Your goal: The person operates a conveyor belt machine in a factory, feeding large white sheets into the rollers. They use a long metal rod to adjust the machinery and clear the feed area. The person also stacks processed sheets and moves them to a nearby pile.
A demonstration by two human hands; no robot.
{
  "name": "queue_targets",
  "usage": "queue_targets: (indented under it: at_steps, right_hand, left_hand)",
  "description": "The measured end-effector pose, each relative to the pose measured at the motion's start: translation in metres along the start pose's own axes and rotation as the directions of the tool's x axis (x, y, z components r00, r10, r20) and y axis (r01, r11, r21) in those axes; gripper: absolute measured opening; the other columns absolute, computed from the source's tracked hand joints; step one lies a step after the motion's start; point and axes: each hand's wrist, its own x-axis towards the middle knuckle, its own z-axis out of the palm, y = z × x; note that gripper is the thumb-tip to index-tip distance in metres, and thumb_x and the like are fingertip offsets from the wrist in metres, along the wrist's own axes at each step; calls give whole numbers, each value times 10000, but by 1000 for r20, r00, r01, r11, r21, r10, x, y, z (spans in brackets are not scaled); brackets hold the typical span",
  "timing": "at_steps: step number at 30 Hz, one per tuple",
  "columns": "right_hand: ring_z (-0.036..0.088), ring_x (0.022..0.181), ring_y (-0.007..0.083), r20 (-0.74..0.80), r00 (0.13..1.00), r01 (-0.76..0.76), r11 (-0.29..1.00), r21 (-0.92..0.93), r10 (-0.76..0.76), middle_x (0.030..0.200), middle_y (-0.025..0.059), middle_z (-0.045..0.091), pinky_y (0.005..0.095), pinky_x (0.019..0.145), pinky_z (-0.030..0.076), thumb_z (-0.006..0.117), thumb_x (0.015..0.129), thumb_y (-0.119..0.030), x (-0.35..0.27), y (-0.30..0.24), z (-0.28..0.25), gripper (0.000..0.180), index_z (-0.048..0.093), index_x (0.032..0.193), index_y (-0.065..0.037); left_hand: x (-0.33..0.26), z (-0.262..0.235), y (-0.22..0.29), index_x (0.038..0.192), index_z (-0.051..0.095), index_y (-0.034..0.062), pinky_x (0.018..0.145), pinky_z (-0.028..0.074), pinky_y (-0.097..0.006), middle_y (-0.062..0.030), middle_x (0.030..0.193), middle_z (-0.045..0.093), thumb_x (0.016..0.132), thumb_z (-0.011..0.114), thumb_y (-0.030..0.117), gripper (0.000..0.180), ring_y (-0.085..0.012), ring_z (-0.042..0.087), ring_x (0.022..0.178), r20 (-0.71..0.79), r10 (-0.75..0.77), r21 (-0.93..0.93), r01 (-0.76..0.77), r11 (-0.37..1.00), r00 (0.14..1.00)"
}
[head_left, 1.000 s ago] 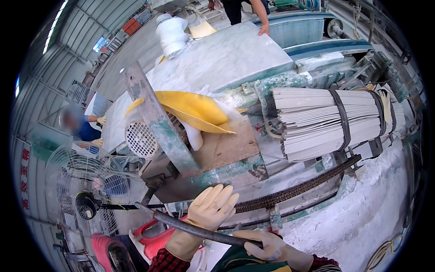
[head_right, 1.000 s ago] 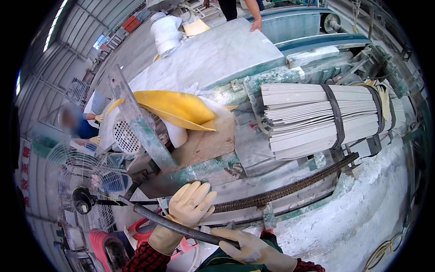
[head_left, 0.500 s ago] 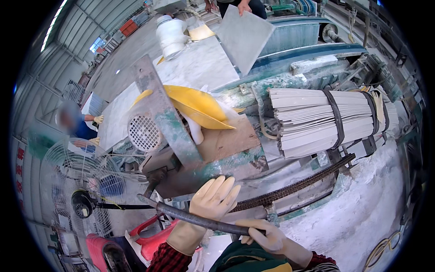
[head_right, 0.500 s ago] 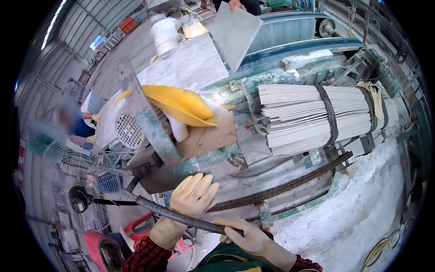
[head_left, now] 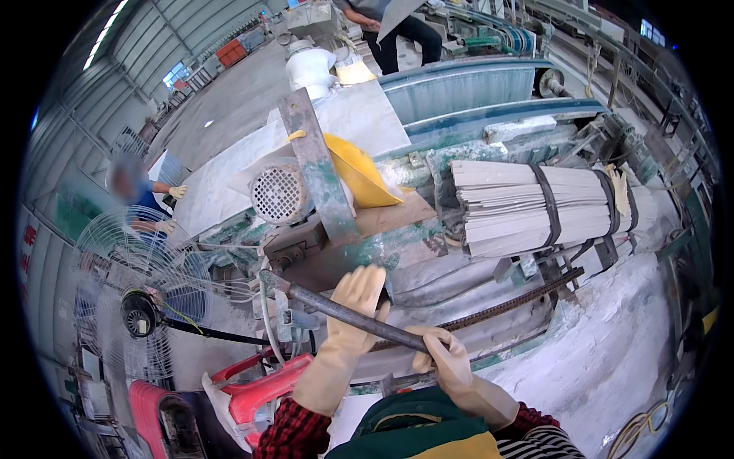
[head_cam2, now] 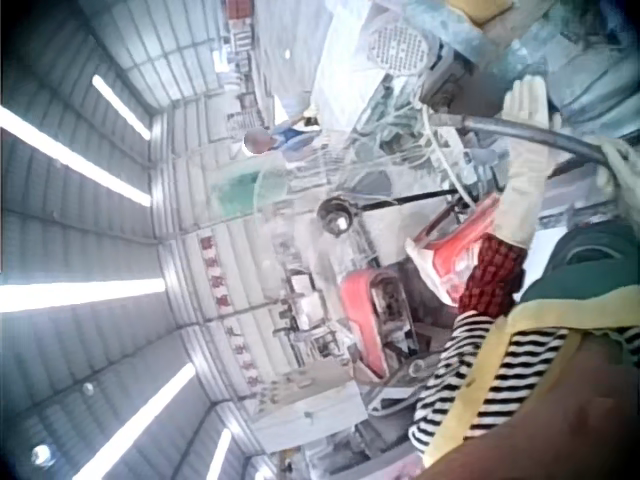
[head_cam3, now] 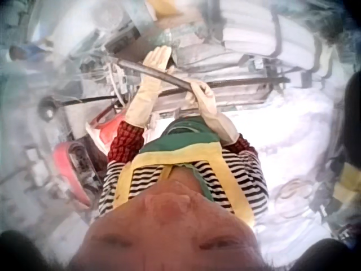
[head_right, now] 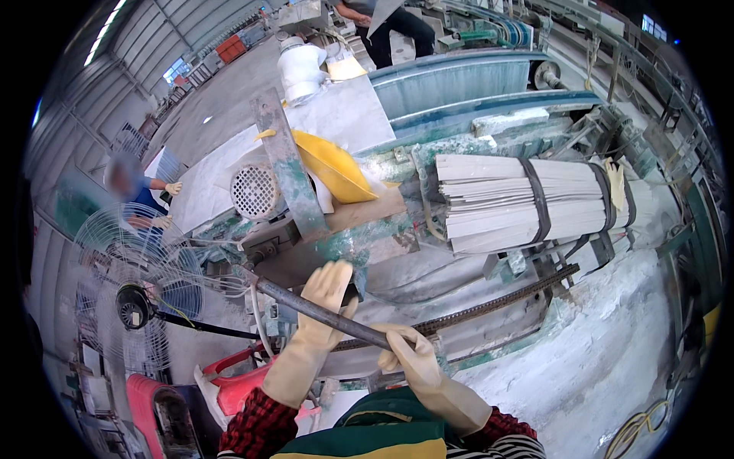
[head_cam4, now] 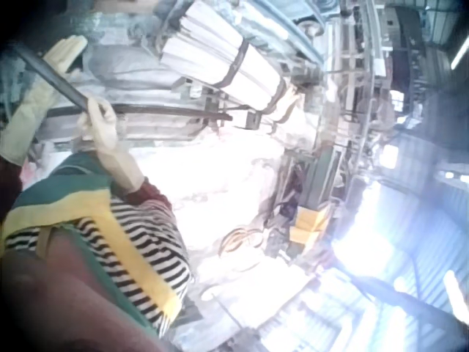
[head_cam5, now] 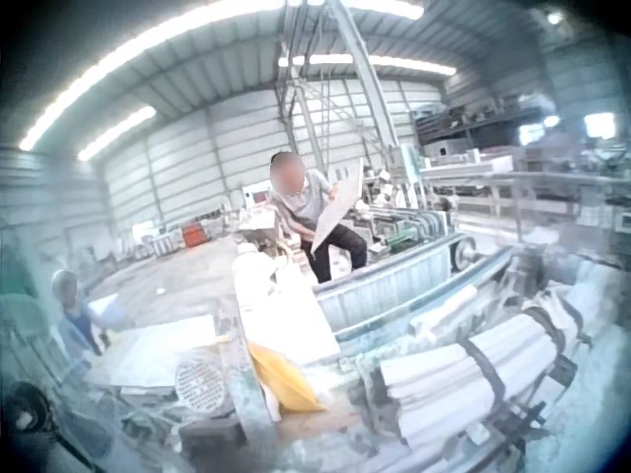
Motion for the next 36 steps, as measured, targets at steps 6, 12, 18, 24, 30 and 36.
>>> queue_targets:
  at_steps: [6,12,18,24,30,36]
  right_hand:
    - [684,802,93,98,994,-50,998,-45,54,946,51,763,254,756,561,567,1194,-282,-1,-3,-9,413,689,1489,-21]
    - [724,1219,180,350,934,245,838,-488,-69,1319,139,785,335,1034,582,640,1162,-274,20,-45,-69,484,611,1605,-81]
    - [804,1078,240,236,903,322,202,-925,-359,1211,92,835,336,1015,624,593,1144,-277,153,-176,-72,429,655,1551,-155]
    - [785,1159,205,50,995,65,-177,-982,87,1500,15,688,414,1057,595,530,1167,-286,316,-233,-22,504,496,1664,-362]
    - [760,1165,372,353,887,388,68,-919,-298,1279,152,795,479,1017,603,571,1134,-285,271,-200,-37,378,678,1496,-262]
    - [762,985,156,-47,999,-40,808,-588,15,1153,106,828,351,881,609,590,1168,-183,75,-90,-123,396,680,1528,-45]
  left_hand:
    - [-59,-26,50,1616,531,-18,1210,499,-528,-217,1524,670,1077,713,205,611,-360,659,1393,266,-437,-858,418,298,859]
    - [-50,-15,49,1551,608,4,1112,605,-555,-217,1307,778,1155,622,262,473,-356,768,1197,491,-519,-859,487,-156,700]
    - [-54,-25,62,1584,510,-77,1096,621,-552,-228,1306,765,1155,594,244,542,-383,771,1192,473,-595,-863,477,-165,650]
    - [-41,-24,63,1604,467,-98,1094,626,-531,-229,1306,764,1151,592,231,573,-386,770,1199,503,-593,-842,511,-171,629]
    - [-46,-30,63,1596,493,-103,1152,553,-438,-216,1368,750,1166,546,220,540,-323,736,1274,548,-602,-801,573,-175,581]
    - [-45,-35,70,1617,484,-70,1112,610,-529,-224,1350,752,1160,598,246,567,-371,750,1256,507,-570,-851,479,-214,647]
